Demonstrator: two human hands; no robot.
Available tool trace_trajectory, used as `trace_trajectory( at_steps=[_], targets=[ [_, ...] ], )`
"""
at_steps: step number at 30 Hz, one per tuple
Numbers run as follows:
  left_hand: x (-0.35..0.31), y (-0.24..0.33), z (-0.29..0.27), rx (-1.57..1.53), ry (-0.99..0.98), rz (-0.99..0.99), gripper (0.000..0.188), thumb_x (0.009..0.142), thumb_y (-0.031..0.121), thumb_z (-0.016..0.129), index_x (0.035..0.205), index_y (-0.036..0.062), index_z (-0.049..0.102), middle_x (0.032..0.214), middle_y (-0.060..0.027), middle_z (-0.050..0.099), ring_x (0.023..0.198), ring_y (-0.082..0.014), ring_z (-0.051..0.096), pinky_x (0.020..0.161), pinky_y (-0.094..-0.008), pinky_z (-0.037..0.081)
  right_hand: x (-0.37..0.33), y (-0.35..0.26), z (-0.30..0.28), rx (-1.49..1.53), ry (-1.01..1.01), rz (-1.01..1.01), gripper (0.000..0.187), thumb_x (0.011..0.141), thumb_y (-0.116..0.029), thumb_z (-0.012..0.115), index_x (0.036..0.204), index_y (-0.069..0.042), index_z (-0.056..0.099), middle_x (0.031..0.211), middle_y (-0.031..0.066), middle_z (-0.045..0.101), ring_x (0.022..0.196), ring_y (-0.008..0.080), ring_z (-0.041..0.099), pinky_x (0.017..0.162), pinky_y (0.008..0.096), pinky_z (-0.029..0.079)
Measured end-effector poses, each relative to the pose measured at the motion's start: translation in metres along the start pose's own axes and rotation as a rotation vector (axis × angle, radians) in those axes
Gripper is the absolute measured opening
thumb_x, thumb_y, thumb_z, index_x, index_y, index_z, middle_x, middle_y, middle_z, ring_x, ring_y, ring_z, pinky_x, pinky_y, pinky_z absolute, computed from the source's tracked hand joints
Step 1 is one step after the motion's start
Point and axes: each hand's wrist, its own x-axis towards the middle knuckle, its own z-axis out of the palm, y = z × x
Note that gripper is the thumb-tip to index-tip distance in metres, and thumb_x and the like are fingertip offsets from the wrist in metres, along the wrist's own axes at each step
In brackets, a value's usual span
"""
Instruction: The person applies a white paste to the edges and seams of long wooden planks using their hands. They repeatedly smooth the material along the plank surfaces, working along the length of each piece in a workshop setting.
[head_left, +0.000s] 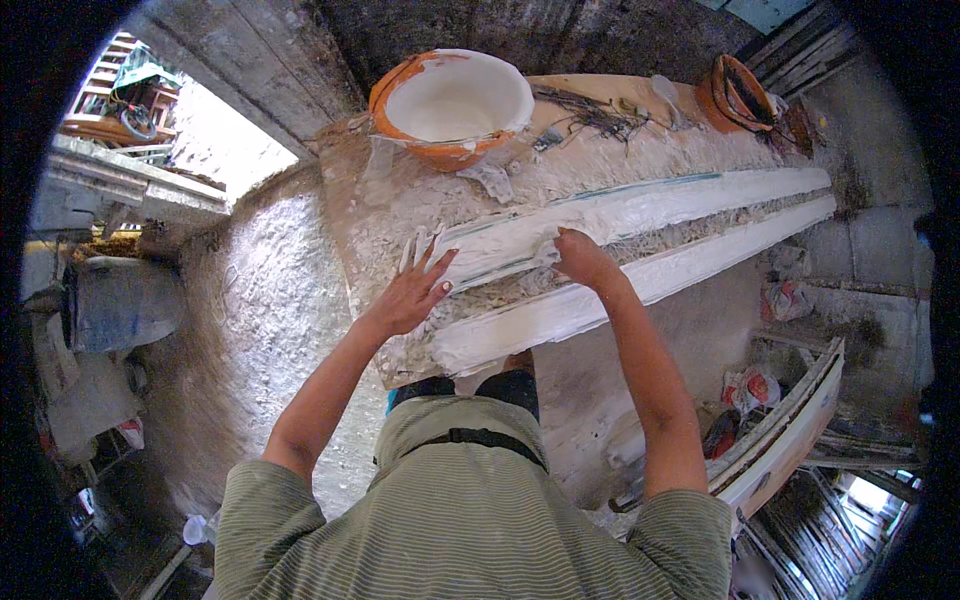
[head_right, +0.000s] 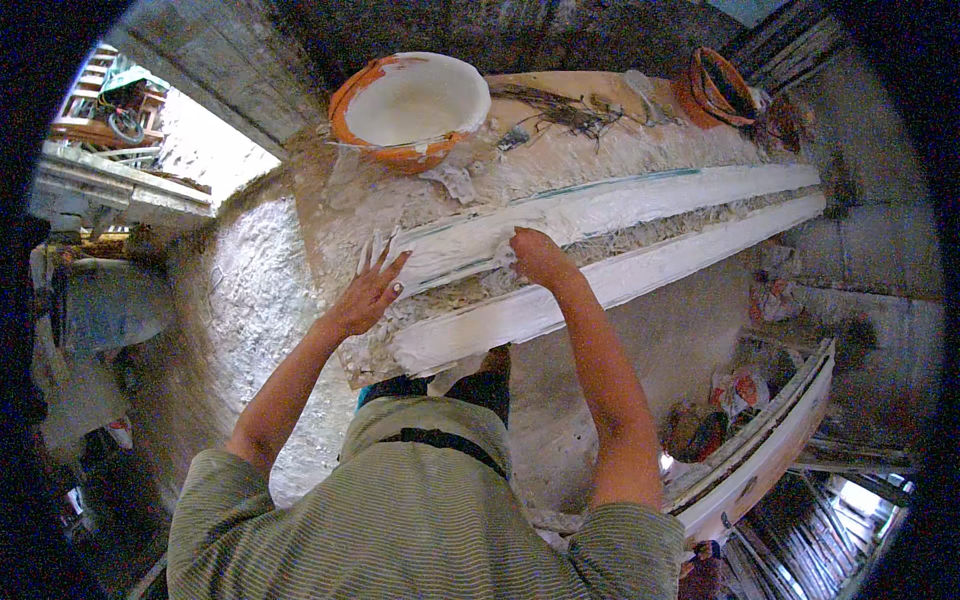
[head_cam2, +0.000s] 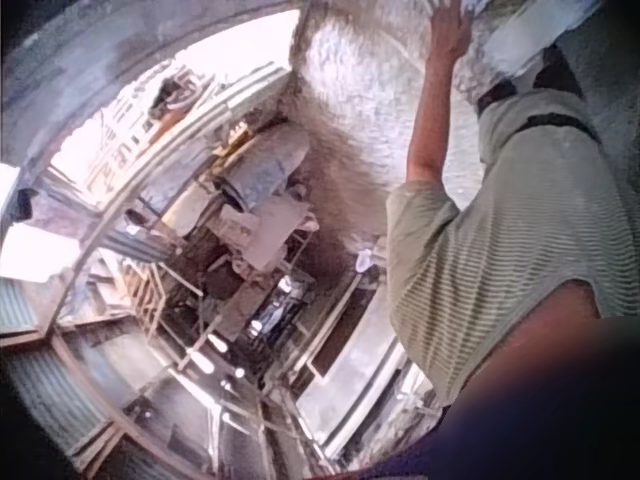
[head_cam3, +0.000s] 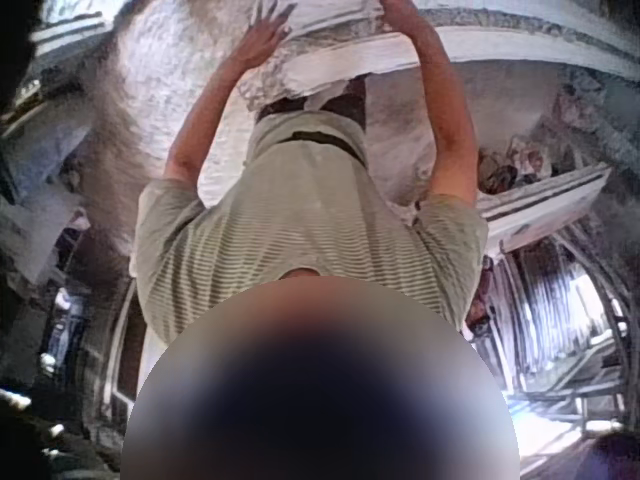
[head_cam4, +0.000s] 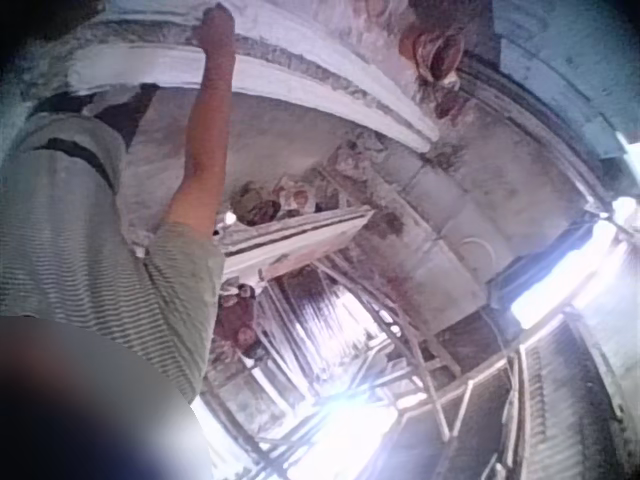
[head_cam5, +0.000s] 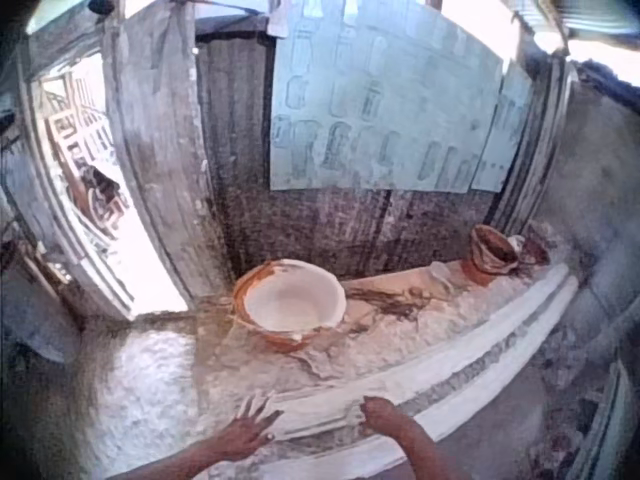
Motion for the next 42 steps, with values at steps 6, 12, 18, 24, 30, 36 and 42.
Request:
trace_trajectory(
  at_steps=[6, 12, 18, 24, 30, 36, 42],
  targets=[
    [-0.015, -0.009, 0.004, 0.018, 0.059, -0.018, 0.060, 0.104, 0.043, 0.033, 0.157, 0.0187, 0.018, 0.160, -0.0256, 0.009, 0.147, -0.0480, 0.002, 0.120, -0.0528, 0.002, -0.015, -0.007, -0.013, -0.124, -0.098, -0.159, 0.028, 0.082, -0.014, 0.066, 0.102, 0.004, 0.061, 0.105, 0.0244, 0.063, 0.100, 0.0409, 0.062, 0.090, 0.0471, 0.051],
    [-0.026, -0.017, 0.006, -0.025, 0.049, -0.077, 0.061, 0.103, 0.042, 0.034, 0.156, 0.0149, 0.019, 0.161, -0.0255, 0.007, 0.148, -0.0472, -0.002, 0.120, -0.0519, 0.002, -0.058, -0.002, -0.041, 0.148, -0.199, 0.034, 0.031, 0.089, -0.017, 0.062, 0.109, 0.007, 0.058, 0.115, 0.0280, 0.061, 0.109, 0.0443, 0.058, 0.096, 0.0474, 0.048],
    [-0.028, -0.005, 0.004, -0.033, 0.104, -0.001, 0.063, 0.101, 0.041, 0.043, 0.156, 0.0153, 0.022, 0.159, -0.0251, 0.017, 0.148, -0.0445, 0.007, 0.120, -0.0514, 0.006, -0.082, -0.008, -0.102, 0.290, -0.460, 0.176, 0.050, 0.084, -0.016, 0.069, 0.127, 0.005, 0.053, 0.127, 0.0273, 0.057, 0.121, 0.0410, 0.054, 0.101, 0.0447, 0.045],
    [0.010, 0.057, 0.035, -0.181, -0.037, 0.241, 0.068, 0.095, 0.038, 0.057, 0.152, 0.0128, 0.029, 0.146, -0.0229, 0.043, 0.128, -0.0430, 0.048, 0.105, -0.0518, 0.041, -0.096, 0.007, -0.135, 0.397, -0.283, 0.303, 0.056, 0.082, -0.013, 0.073, 0.131, 0.003, 0.051, 0.127, 0.0242, 0.059, 0.120, 0.0361, 0.057, 0.102, 0.0407, 0.044],
    [0.018, 0.068, 0.056, -0.177, 0.046, 0.145, 0.046, 0.096, 0.033, 0.056, 0.136, 0.0118, 0.047, 0.131, -0.0207, 0.055, 0.112, -0.0399, 0.058, 0.094, -0.0484, 0.049, -0.086, 0.043, -0.120, 0.452, -0.258, 0.353, 0.058, 0.081, -0.012, 0.073, 0.132, 0.002, 0.050, 0.128, 0.0227, 0.058, 0.120, 0.0343, 0.056, 0.102, 0.0406, 0.045],
    [-0.023, 0.032, 0.056, -0.194, 0.000, 0.057, 0.031, 0.099, 0.028, 0.052, 0.121, 0.0081, 0.058, 0.117, -0.0160, 0.061, 0.107, -0.0364, 0.060, 0.092, -0.0451, 0.050, -0.070, 0.014, -0.065, 0.181, -0.468, 0.047, 0.051, 0.086, -0.023, 0.068, 0.127, 0.003, 0.052, 0.123, 0.0267, 0.058, 0.117, 0.0435, 0.053, 0.101, 0.0474, 0.043],
    [-0.061, 0.001, 0.043, -0.148, 0.085, 0.043, 0.026, 0.096, 0.025, 0.057, 0.115, 0.0077, 0.062, 0.110, -0.0160, 0.063, 0.102, -0.0353, 0.061, 0.087, -0.0444, 0.051, -0.051, -0.014, -0.056, 0.275, -0.357, 0.058, 0.048, 0.085, -0.020, 0.070, 0.123, 0.004, 0.053, 0.122, 0.0282, 0.057, 0.116, 0.0433, 0.054, 0.099, 0.0482, 0.044]
  ],
)
